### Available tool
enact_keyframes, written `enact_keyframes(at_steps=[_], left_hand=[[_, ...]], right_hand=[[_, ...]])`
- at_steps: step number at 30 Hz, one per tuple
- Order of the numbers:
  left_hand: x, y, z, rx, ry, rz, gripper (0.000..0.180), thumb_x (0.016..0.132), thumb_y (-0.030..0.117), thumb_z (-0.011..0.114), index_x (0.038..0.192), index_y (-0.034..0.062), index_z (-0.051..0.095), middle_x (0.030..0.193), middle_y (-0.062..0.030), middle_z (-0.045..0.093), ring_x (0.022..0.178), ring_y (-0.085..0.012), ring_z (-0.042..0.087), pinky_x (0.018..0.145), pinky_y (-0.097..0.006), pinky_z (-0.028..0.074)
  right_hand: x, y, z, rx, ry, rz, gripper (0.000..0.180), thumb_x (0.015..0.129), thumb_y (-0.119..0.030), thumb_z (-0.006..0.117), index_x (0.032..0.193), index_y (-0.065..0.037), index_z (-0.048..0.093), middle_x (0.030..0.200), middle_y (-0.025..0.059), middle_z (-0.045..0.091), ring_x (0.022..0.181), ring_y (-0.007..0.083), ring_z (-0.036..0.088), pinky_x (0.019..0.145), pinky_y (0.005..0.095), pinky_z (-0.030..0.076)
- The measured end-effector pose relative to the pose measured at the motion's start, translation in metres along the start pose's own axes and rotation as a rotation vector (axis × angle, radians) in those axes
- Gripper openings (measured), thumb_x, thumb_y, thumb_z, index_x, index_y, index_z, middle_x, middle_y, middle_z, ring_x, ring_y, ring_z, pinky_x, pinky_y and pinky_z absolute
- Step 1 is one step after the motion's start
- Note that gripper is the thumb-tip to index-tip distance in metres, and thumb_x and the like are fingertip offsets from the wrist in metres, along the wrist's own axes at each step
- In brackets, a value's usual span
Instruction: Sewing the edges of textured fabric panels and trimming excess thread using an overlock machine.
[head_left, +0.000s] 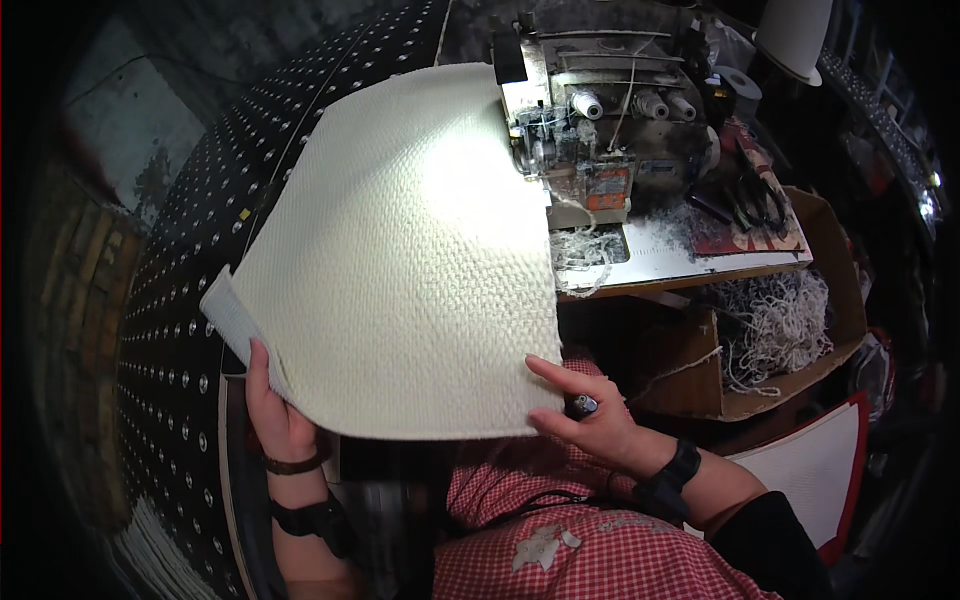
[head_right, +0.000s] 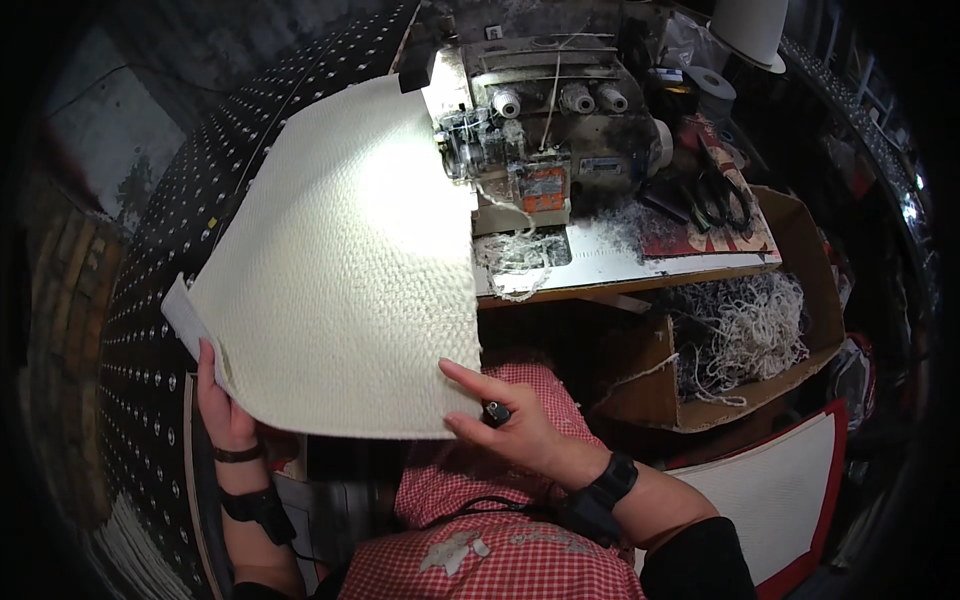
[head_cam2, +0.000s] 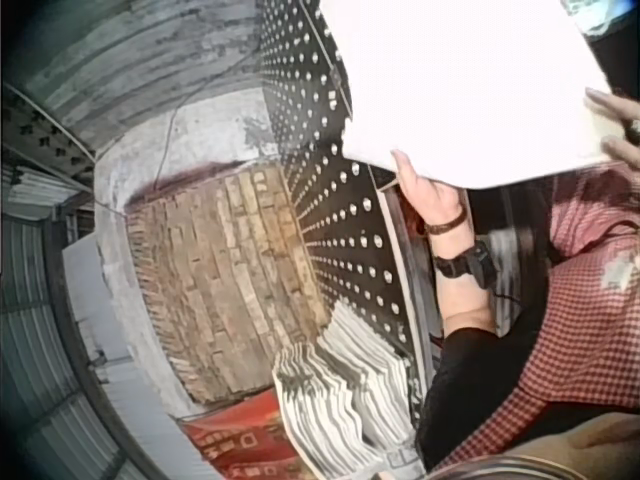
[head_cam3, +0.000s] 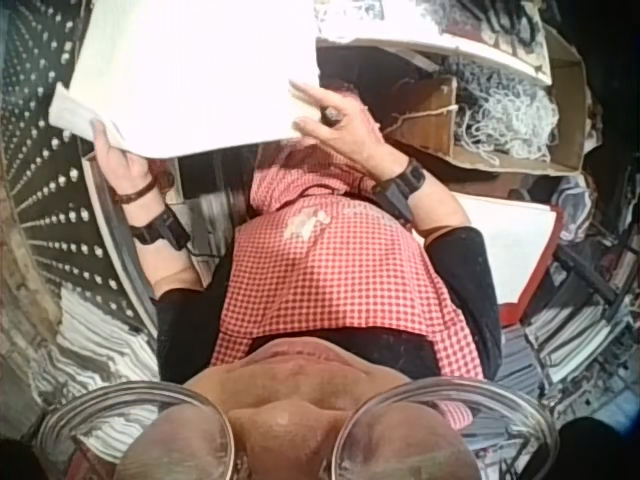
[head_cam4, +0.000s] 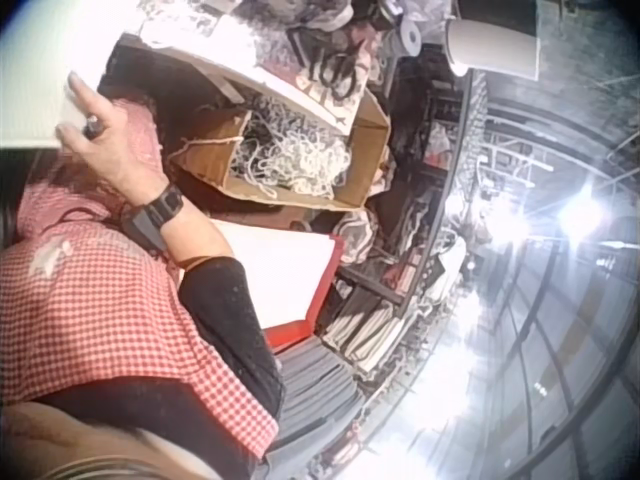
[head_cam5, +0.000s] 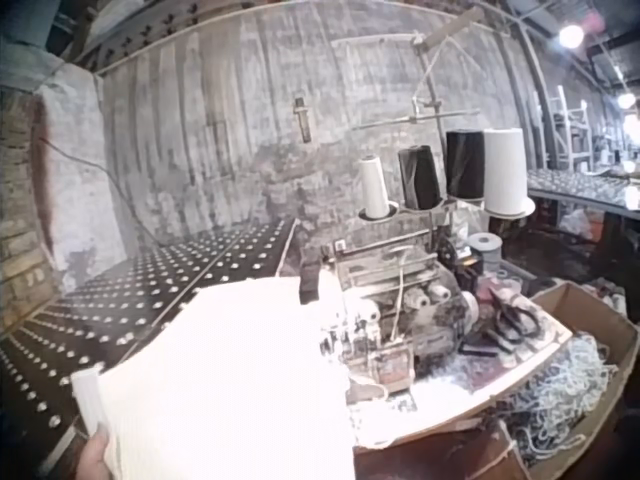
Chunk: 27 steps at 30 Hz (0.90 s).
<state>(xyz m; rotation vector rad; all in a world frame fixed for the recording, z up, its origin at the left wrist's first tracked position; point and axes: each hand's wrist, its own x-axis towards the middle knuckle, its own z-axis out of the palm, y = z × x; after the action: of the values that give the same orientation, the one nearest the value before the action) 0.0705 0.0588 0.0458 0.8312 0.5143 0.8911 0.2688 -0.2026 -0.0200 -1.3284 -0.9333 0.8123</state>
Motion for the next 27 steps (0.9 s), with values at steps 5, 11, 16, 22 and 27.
enact_keyframes(at_steps=[5, 11, 16, 22, 27], left_hand=[[0.046, -0.001, 0.005, 0.06, -0.001, -0.007, 0.047, 0.087, 0.015, 0.051, 0.125, -0.0068, 0.034, 0.12, -0.0171, 0.049, 0.108, -0.0261, 0.05, 0.091, -0.037, 0.043], [0.104, -0.002, 0.011, 0.16, -0.016, 0.001, 0.044, 0.085, 0.01, 0.052, 0.122, -0.0094, 0.038, 0.115, -0.0202, 0.052, 0.102, -0.0286, 0.055, 0.09, -0.039, 0.046], [0.148, 0.001, 0.026, 0.083, 0.008, -0.122, 0.051, 0.081, -0.002, 0.051, 0.125, -0.0115, 0.027, 0.119, -0.0224, 0.045, 0.107, -0.0331, 0.05, 0.09, -0.043, 0.045], [0.198, -0.002, 0.045, 0.152, 0.046, -0.115, 0.052, 0.078, -0.006, 0.05, 0.124, -0.0115, 0.027, 0.118, -0.0222, 0.045, 0.106, -0.0346, 0.05, 0.09, -0.044, 0.045], [0.241, -0.009, 0.057, 0.195, 0.08, -0.085, 0.054, 0.076, -0.007, 0.051, 0.124, -0.0128, 0.027, 0.12, -0.0219, 0.043, 0.107, -0.0366, 0.048, 0.09, -0.045, 0.044]], right_hand=[[0.01, 0.006, -0.004, -0.03, 0.162, -0.127, 0.038, 0.081, -0.005, 0.061, 0.118, -0.003, 0.054, 0.106, 0.0111, 0.062, 0.094, 0.012, 0.058, 0.082, 0.0232, 0.044], [0.031, 0.003, -0.008, 0.034, 0.337, -0.208, 0.025, 0.085, -0.002, 0.054, 0.11, -0.002, 0.058, 0.09, 0.0051, 0.064, 0.075, 0.0066, 0.056, 0.069, 0.0206, 0.046], [0.037, -0.003, -0.012, 0.16, 0.314, -0.126, 0.026, 0.088, -0.004, 0.05, 0.113, -0.002, 0.056, 0.079, 0.0027, 0.06, 0.073, 0.0069, 0.056, 0.067, 0.0203, 0.046], [0.039, 0.002, -0.014, 0.202, 0.349, -0.105, 0.026, 0.089, -0.005, 0.049, 0.114, 0.0, 0.055, 0.076, 0.0028, 0.059, 0.071, 0.0071, 0.055, 0.065, 0.0198, 0.045], [0.039, 0.007, -0.018, 0.211, 0.378, -0.068, 0.026, 0.088, -0.005, 0.049, 0.113, 0.002, 0.054, 0.075, 0.0035, 0.059, 0.07, 0.0069, 0.055, 0.064, 0.0196, 0.044]])
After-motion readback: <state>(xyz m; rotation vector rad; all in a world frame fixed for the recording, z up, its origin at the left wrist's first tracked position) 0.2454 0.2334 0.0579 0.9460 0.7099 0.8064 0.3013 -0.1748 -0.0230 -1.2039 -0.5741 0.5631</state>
